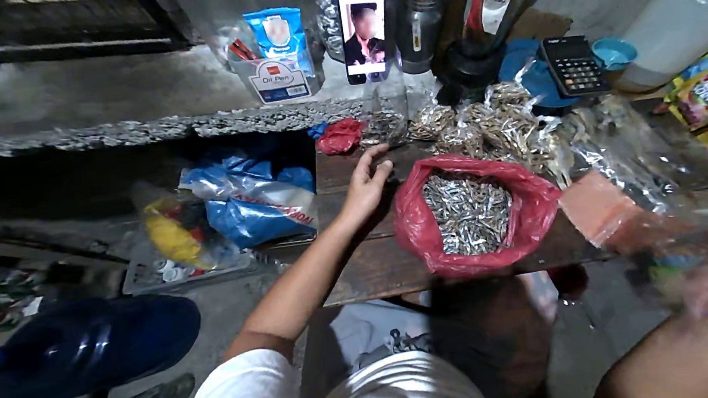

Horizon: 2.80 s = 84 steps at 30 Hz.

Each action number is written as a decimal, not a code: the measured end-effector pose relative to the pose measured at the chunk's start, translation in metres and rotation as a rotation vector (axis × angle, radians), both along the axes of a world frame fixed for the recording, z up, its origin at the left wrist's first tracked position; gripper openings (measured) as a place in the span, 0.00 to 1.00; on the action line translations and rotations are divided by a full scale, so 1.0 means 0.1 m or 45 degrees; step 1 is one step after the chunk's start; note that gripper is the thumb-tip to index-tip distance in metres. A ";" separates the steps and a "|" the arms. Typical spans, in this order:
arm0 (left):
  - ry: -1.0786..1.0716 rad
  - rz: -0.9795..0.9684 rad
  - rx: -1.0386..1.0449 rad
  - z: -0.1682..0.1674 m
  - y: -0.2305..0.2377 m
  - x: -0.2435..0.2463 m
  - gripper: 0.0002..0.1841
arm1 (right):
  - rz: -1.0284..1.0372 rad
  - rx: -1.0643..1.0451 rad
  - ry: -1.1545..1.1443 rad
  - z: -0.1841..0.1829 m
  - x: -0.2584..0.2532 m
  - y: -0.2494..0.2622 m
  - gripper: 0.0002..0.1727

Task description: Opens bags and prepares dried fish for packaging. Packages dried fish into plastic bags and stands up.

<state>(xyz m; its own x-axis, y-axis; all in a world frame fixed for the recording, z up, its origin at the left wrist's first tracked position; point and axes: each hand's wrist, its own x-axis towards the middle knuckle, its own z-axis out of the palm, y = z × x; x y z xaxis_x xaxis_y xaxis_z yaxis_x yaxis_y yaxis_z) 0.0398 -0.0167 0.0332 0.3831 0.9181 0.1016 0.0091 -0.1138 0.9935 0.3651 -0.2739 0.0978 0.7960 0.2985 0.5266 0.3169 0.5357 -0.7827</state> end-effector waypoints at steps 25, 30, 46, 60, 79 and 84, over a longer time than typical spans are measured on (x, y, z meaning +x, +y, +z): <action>-0.196 -0.009 -0.319 -0.01 -1.02 0.45 0.27 | 0.671 -0.090 0.839 -0.78 -0.74 0.35 0.31; -0.212 -0.034 -0.284 -0.05 -0.96 0.53 0.29 | 0.613 -0.097 0.799 -0.72 -0.58 0.23 0.29; -0.569 -0.183 0.088 0.20 -1.27 0.06 0.33 | 0.907 -0.214 -0.498 0.44 -0.94 0.75 0.09; -0.738 -0.384 -0.166 0.05 -1.04 -0.24 0.63 | 1.650 -0.256 -0.313 0.46 -1.79 1.34 0.20; -0.450 0.083 0.326 0.38 -0.98 -0.62 0.08 | 1.415 -0.778 -0.461 0.46 -1.58 1.44 0.19; -0.307 -0.045 0.588 0.35 -0.98 -0.61 0.05 | 1.387 -0.837 -0.803 0.48 -1.58 1.37 0.16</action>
<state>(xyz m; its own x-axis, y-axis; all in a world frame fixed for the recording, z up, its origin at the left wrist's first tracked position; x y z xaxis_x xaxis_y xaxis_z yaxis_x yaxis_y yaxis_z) -0.0213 -0.1143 0.0679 0.3289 0.7433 0.5825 -0.2259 -0.5370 0.8128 0.2075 -0.1371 0.1456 -0.2998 0.9262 0.2288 0.3722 0.3344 -0.8658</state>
